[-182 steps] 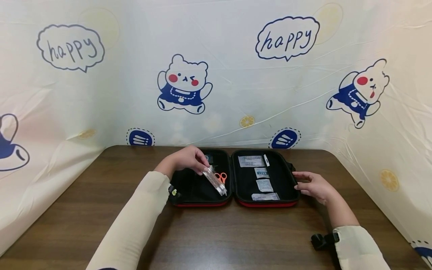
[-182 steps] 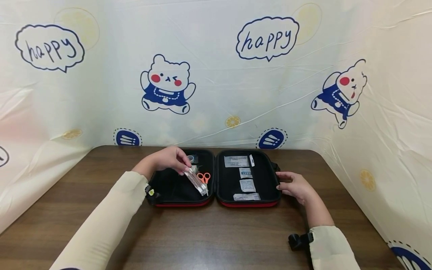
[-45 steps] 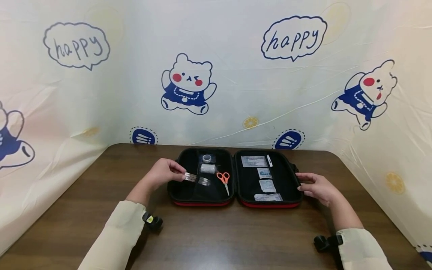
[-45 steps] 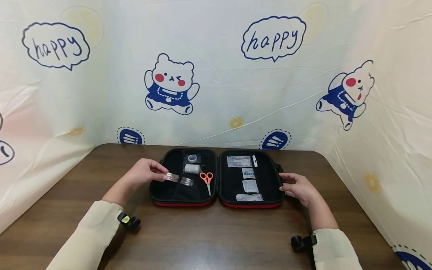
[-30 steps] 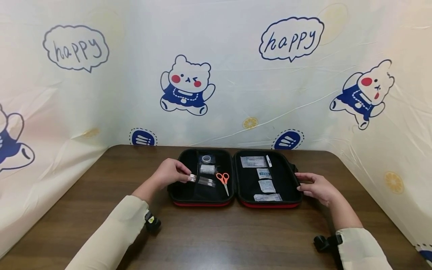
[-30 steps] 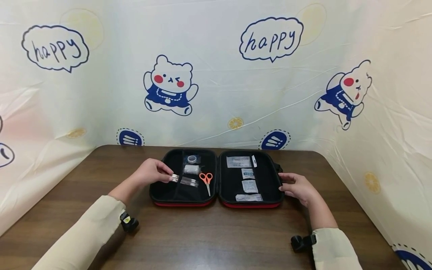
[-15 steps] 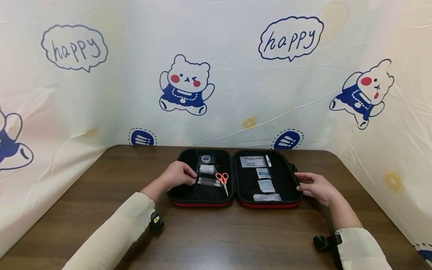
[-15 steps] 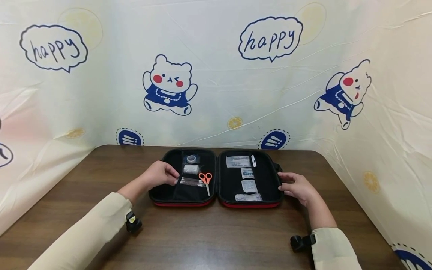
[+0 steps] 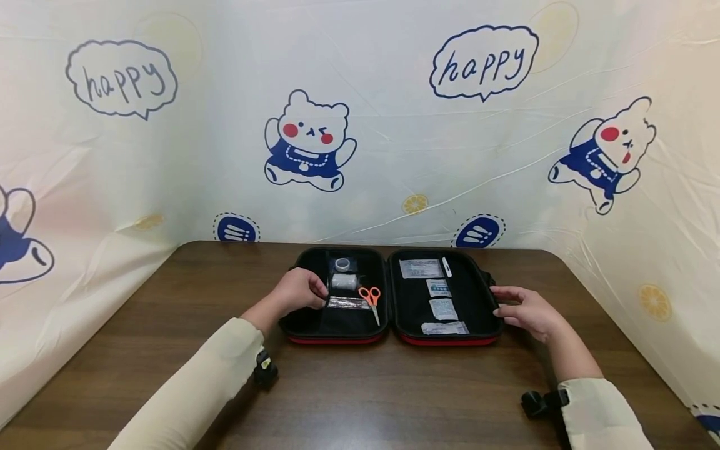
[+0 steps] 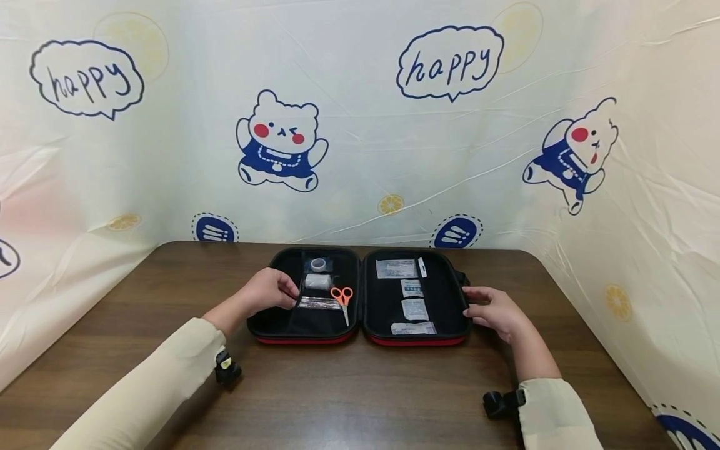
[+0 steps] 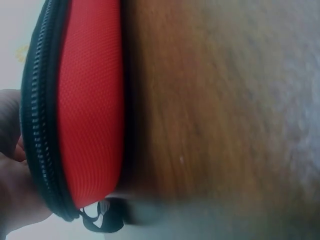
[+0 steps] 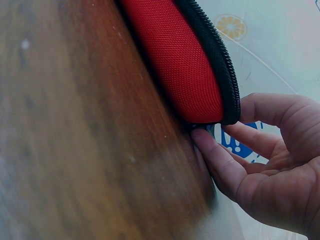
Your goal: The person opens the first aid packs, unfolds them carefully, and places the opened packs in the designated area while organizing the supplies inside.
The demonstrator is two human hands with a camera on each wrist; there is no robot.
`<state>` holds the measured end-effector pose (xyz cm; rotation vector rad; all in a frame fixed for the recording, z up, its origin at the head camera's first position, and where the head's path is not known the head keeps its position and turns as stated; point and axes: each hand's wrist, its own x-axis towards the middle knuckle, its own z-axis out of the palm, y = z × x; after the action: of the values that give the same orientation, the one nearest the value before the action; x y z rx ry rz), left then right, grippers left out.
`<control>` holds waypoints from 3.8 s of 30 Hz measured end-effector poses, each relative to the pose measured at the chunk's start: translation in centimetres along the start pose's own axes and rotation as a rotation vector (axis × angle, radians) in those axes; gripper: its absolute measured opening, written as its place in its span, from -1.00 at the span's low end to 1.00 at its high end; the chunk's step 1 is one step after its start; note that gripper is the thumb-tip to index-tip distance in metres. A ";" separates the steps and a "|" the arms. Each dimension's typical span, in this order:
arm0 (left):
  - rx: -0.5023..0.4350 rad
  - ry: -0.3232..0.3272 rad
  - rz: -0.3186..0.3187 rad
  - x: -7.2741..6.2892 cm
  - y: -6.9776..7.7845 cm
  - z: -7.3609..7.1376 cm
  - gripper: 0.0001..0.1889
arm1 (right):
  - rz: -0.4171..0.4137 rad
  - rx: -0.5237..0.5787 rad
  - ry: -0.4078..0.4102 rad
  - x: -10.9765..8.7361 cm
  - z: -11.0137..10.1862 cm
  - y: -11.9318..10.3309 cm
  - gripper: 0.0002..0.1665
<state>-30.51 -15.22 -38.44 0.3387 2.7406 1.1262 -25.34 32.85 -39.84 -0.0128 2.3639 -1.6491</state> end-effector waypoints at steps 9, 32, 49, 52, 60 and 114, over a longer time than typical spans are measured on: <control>-0.130 -0.015 -0.028 -0.8 0.4 -1.6 -0.82 | -0.003 0.006 -0.007 0.1 -0.1 0.1 -0.23; -0.184 -0.290 0.026 0.8 5.0 -3.1 -0.66 | -0.001 0.009 -0.013 -0.2 0.0 -0.1 -0.23; -0.074 -0.335 0.071 3.7 6.3 -1.5 -0.70 | -0.018 0.007 -0.005 0.0 0.1 -0.2 -0.25; -0.056 -0.351 0.101 4.3 6.5 -1.2 -0.69 | -0.011 -0.002 -0.002 0.0 0.1 -0.2 -0.25; 0.009 -0.422 0.158 5.7 7.5 -0.5 -0.65 | -0.010 -0.009 0.001 0.0 0.1 -0.2 -0.25; -0.146 -0.544 0.153 6.3 6.3 0.0 -0.75 | -0.014 0.007 -0.010 0.0 0.0 -0.2 -0.23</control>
<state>-35.67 -9.18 -34.40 0.7230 2.1752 1.0667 -25.40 32.74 -39.69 -0.0360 2.3557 -1.6605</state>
